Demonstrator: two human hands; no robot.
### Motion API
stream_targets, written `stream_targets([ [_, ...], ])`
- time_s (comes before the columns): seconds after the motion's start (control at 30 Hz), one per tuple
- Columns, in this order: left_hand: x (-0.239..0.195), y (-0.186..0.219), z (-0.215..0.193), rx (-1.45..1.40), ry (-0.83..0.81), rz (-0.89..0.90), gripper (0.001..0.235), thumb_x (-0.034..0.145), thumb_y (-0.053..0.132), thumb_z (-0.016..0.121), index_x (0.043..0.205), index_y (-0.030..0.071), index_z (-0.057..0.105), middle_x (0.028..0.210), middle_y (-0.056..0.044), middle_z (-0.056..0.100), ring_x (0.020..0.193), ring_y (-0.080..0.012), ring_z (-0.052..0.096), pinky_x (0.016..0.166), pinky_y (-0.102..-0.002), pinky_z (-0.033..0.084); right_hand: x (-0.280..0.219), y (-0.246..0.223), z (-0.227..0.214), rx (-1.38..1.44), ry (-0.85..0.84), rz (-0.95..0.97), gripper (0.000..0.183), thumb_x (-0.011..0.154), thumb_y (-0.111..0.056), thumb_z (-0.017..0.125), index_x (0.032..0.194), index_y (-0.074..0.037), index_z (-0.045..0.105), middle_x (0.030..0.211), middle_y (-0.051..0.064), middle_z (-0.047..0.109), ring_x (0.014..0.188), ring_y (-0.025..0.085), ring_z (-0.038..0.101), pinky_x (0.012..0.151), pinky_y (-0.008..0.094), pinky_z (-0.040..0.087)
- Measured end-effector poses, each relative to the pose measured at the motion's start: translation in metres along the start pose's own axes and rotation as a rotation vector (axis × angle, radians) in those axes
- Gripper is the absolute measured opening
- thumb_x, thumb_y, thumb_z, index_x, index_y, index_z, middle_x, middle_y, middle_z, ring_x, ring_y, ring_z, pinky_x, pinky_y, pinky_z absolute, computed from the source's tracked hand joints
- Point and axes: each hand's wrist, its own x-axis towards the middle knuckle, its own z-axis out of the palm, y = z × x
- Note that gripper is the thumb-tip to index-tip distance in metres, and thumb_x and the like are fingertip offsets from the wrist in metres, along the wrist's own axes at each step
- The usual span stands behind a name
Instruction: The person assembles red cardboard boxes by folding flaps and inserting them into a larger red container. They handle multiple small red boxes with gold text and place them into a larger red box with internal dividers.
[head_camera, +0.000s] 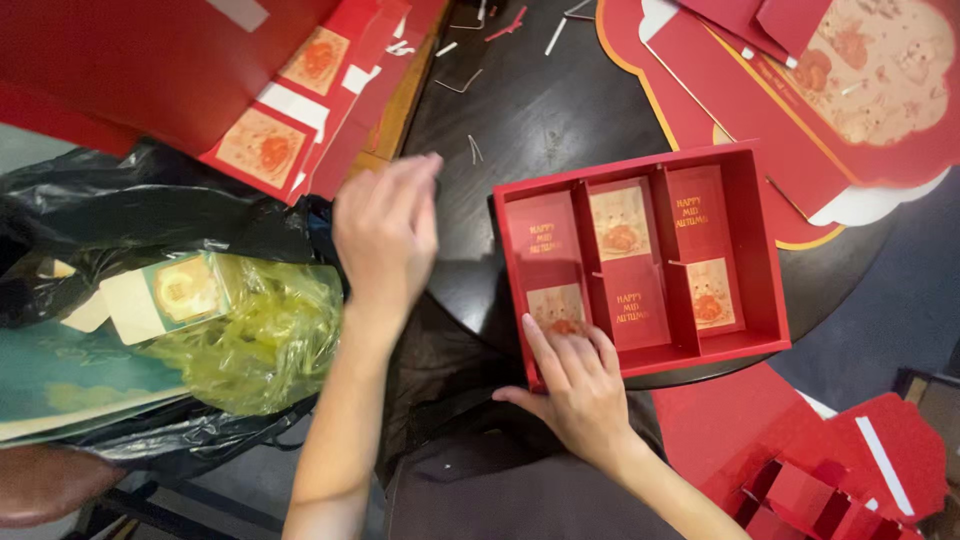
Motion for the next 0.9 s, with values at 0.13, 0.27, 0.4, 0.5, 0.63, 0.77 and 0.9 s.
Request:
stream_targets([
  [0.13,0.016,-0.037,-0.026,0.172,-0.063,-0.038,0.025,0.088,0.013,0.077,0.112,0.01,0.075,0.114,-0.009,0.066,0.106,-0.0321,0.064,0.086,-0.047,0.05,0.01,-0.001,-0.023,0.171,0.122,-0.114,0.065,0.078,-0.037,0.085,0.128,-0.001,0.063,0.114,0.013,0.069,0.108,0.033,0.065,0.101,0.047,0.051],
  [0.27,0.0,-0.061,-0.048,0.374,-0.106,0.136,0.037,0.076,0.009,0.071,0.113,0.012,0.076,0.113,-0.011,0.067,0.103,-0.0296,0.064,0.081,-0.042,0.05,0.031,0.004,-0.048,0.183,0.12,-0.123,0.045,0.081,-0.017,0.085,0.121,-0.003,0.069,0.108,0.01,0.07,0.103,0.03,0.068,0.097,0.045,0.055],
  [0.4,-0.012,-0.084,-0.056,0.377,-0.127,0.243,0.033,0.084,0.008,0.067,0.116,0.006,0.074,0.109,-0.005,0.067,0.102,-0.0232,0.065,0.083,-0.035,0.051,0.055,0.0,-0.057,0.183,0.118,-0.143,0.041,0.081,-0.007,0.082,0.119,-0.003,0.07,0.103,0.011,0.071,0.099,0.031,0.068,0.094,0.044,0.055],
  [0.5,-0.013,-0.103,-0.06,0.365,-0.129,0.334,0.021,0.087,0.01,0.069,0.107,0.007,0.072,0.105,-0.004,0.068,0.099,-0.021,0.066,0.085,-0.034,0.052,0.068,-0.014,-0.054,0.226,0.095,-0.195,0.041,0.081,-0.007,0.082,0.12,-0.003,0.07,0.1,0.01,0.07,0.096,0.03,0.068,0.092,0.044,0.055],
  [0.63,-0.005,-0.116,-0.062,0.344,-0.129,0.447,0.019,0.087,0.019,0.071,0.101,0.007,0.073,0.094,-0.004,0.066,0.09,-0.0213,0.065,0.08,-0.034,0.051,0.081,-0.032,-0.042,0.275,-0.003,-0.215,0.039,0.082,-0.009,0.082,0.12,-0.003,0.071,0.093,0.01,0.069,0.089,0.03,0.067,0.082,0.043,0.054],
  [0.77,0.002,-0.119,-0.067,0.408,-0.073,0.606,0.024,0.087,0.014,0.07,0.109,0.005,0.074,0.099,-0.002,0.068,0.091,-0.0179,0.065,0.081,-0.031,0.05,0.09,-0.031,-0.026,0.358,-0.093,-0.159,0.035,0.087,-0.014,0.08,0.12,-0.006,0.072,0.094,0.01,0.072,0.088,0.026,0.068,0.078,0.037,0.055],
  [0.9,-0.001,-0.114,-0.068,0.41,0.066,0.666,0.024,0.088,0.013,0.071,0.11,0.004,0.073,0.108,-0.004,0.071,0.101,-0.0178,0.068,0.083,-0.031,0.051,0.125,-0.018,0.011,0.948,-0.37,0.242,0.039,0.1,-0.014,0.062,0.137,-0.004,0.06,0.104,0.005,0.075,0.092,0.01,0.071,0.085,0.027,0.059],
])
